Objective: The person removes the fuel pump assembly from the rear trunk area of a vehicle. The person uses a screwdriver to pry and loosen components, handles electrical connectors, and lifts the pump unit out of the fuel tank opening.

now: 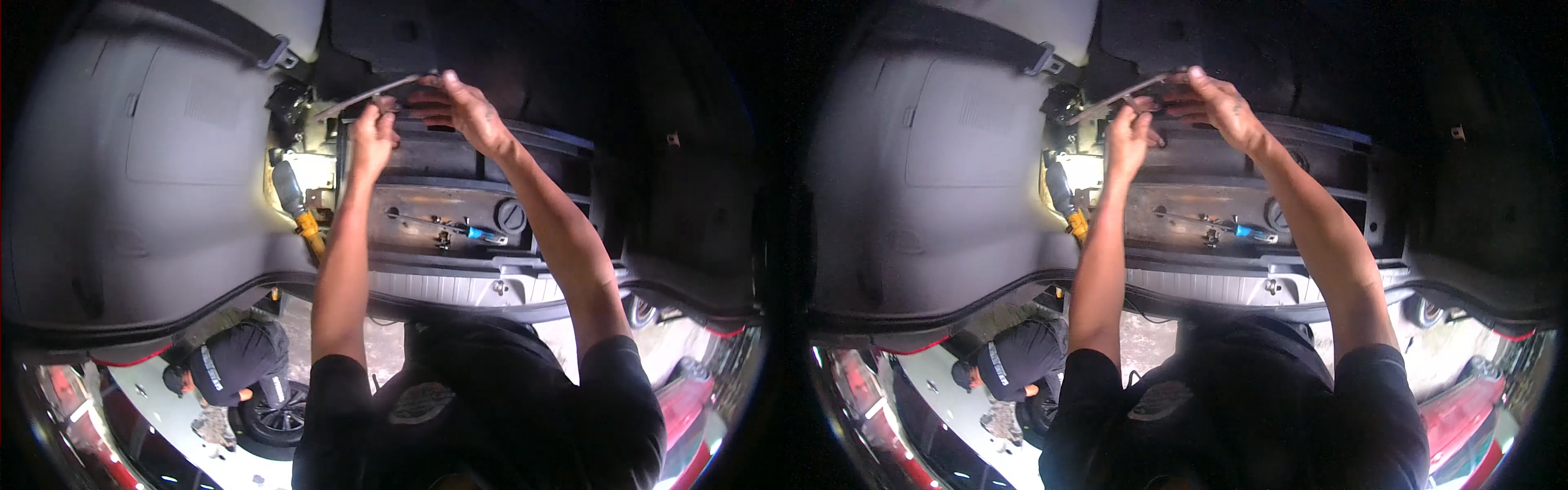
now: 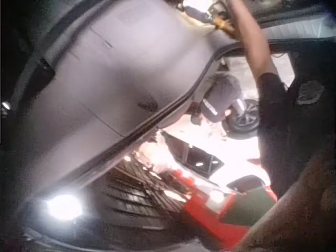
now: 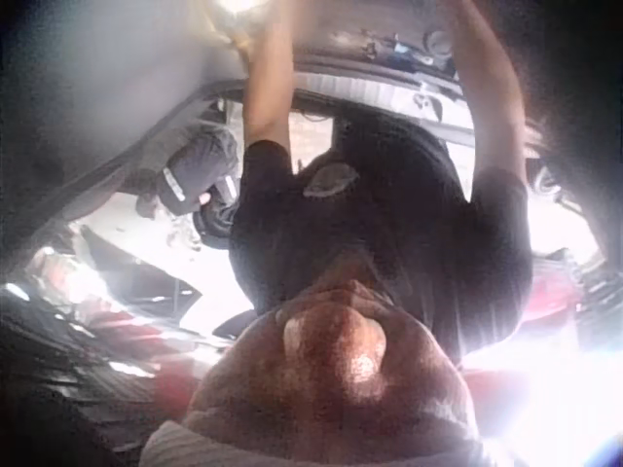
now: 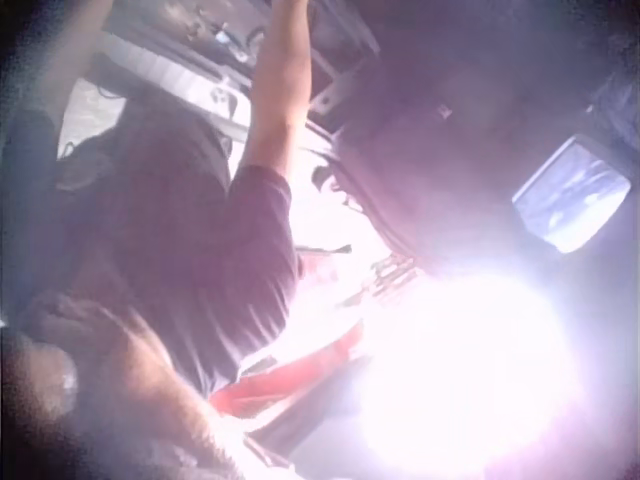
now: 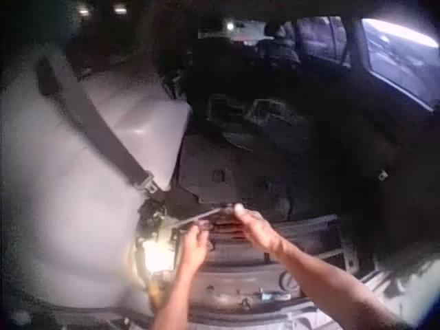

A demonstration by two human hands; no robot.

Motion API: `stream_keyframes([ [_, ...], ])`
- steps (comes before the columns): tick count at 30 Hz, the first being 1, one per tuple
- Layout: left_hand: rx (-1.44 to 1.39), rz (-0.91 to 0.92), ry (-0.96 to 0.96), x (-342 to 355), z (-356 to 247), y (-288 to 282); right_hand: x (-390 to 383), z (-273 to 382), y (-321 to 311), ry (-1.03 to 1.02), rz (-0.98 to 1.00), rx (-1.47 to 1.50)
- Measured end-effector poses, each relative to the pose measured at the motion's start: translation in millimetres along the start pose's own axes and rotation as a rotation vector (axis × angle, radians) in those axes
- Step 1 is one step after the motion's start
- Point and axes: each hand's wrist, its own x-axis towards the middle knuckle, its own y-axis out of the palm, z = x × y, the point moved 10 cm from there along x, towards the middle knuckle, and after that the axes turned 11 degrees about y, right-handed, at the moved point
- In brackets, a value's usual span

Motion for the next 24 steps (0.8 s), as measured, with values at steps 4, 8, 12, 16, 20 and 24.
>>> stream_keyframes([
  [4, 0.089, 0.078, -0.167, -1.1, -11.5, -10.2, -3.1, -29.5, -16.0, 0.07, -0.121, -0.105],
  [8, 0.219, -0.191, -0.216, -8.9, -12.0, -38.7, -0.4, -64.8, -8.9, -0.052, -0.06, -0.258],
  [12, 0.282, -0.114, 0.034, -2.6, -37.0, -21.1, 8.4, -79.3, -4.1, -0.037, -0.124, -0.478],
  [16, -0.002, 0.042, -0.046, -2.3, -14.6, -1.4, 10.0, -101.9, -23.1, -0.174, -0.245, -0.482],
  [20, 0.156, -0.047, -0.136, -11.7, -9.4, -15.2, -30.6, -115.3, -21.1, 0.023, -0.212, -0.667],
  [24, 0.362, -0.208, -0.057, -17.5, -18.1, -21.8, -93.8, -121.6, -28.4, 0.014, -0.29, -0.777],
])
